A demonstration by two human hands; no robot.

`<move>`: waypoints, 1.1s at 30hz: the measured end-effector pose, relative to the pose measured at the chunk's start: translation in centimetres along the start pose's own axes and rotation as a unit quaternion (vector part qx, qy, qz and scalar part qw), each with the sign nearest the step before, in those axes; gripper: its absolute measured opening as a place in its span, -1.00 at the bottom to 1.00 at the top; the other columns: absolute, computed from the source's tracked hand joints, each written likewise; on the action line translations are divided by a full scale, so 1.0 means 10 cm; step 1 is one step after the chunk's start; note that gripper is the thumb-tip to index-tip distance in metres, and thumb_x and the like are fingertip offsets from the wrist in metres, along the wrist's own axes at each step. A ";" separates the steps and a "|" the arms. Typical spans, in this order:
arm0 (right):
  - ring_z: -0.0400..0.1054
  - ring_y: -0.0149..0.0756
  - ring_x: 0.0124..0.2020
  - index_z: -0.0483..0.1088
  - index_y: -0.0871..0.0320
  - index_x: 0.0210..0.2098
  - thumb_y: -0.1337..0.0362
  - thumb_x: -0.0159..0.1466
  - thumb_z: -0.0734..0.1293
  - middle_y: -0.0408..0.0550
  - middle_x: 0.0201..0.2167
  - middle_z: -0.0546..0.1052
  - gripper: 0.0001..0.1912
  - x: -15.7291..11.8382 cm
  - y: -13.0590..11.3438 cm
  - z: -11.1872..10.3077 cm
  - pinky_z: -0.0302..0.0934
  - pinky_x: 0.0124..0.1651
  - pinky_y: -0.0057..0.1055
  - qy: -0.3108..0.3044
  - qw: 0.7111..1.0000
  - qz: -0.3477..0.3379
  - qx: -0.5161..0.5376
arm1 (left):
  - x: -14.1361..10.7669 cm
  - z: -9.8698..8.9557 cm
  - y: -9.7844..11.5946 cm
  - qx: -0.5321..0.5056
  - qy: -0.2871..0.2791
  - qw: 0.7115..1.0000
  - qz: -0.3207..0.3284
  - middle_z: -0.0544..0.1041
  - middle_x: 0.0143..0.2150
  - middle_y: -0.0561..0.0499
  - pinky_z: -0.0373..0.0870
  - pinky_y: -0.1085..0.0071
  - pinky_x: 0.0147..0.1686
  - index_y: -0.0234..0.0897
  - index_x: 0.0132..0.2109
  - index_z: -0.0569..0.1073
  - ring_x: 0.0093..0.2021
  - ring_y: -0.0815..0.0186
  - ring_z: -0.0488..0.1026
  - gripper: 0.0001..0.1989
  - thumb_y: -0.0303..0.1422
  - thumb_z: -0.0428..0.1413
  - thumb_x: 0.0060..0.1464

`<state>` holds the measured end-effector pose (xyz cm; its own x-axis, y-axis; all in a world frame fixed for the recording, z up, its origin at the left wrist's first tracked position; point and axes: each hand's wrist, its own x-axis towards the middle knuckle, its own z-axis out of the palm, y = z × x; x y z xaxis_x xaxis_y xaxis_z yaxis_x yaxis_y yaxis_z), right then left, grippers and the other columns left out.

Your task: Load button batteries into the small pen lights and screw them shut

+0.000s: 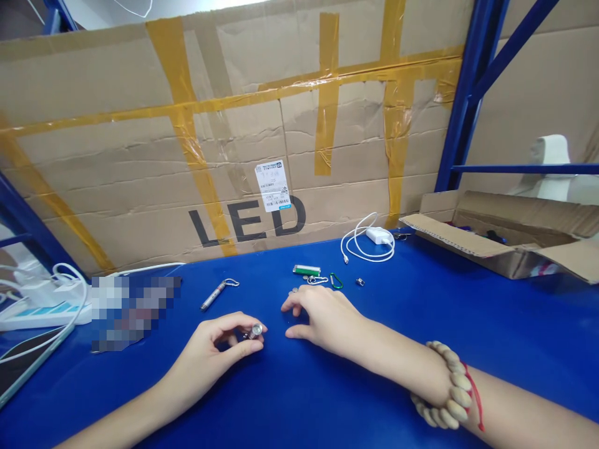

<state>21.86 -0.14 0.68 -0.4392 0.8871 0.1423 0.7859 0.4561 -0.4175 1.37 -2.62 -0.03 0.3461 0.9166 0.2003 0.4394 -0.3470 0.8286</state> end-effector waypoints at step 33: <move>0.40 -0.25 -0.27 0.52 -0.04 -0.35 0.16 0.16 0.34 -0.20 -0.30 0.53 -0.88 0.08 0.11 -0.06 0.13 -0.39 -0.46 0.046 0.994 0.006 -0.103 | 0.00 -0.01 0.00 0.024 -0.003 0.999 -0.044 0.52 -0.30 0.00 0.22 0.53 -0.47 -0.28 -0.29 0.54 -0.39 0.35 0.34 -0.76 -0.23 0.16 -0.08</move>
<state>22.60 1.12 0.87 -0.3942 0.8913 0.2240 0.8676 0.4413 -0.2291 1.22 -2.62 0.00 0.3087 0.9431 0.1240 0.5075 -0.2736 0.8170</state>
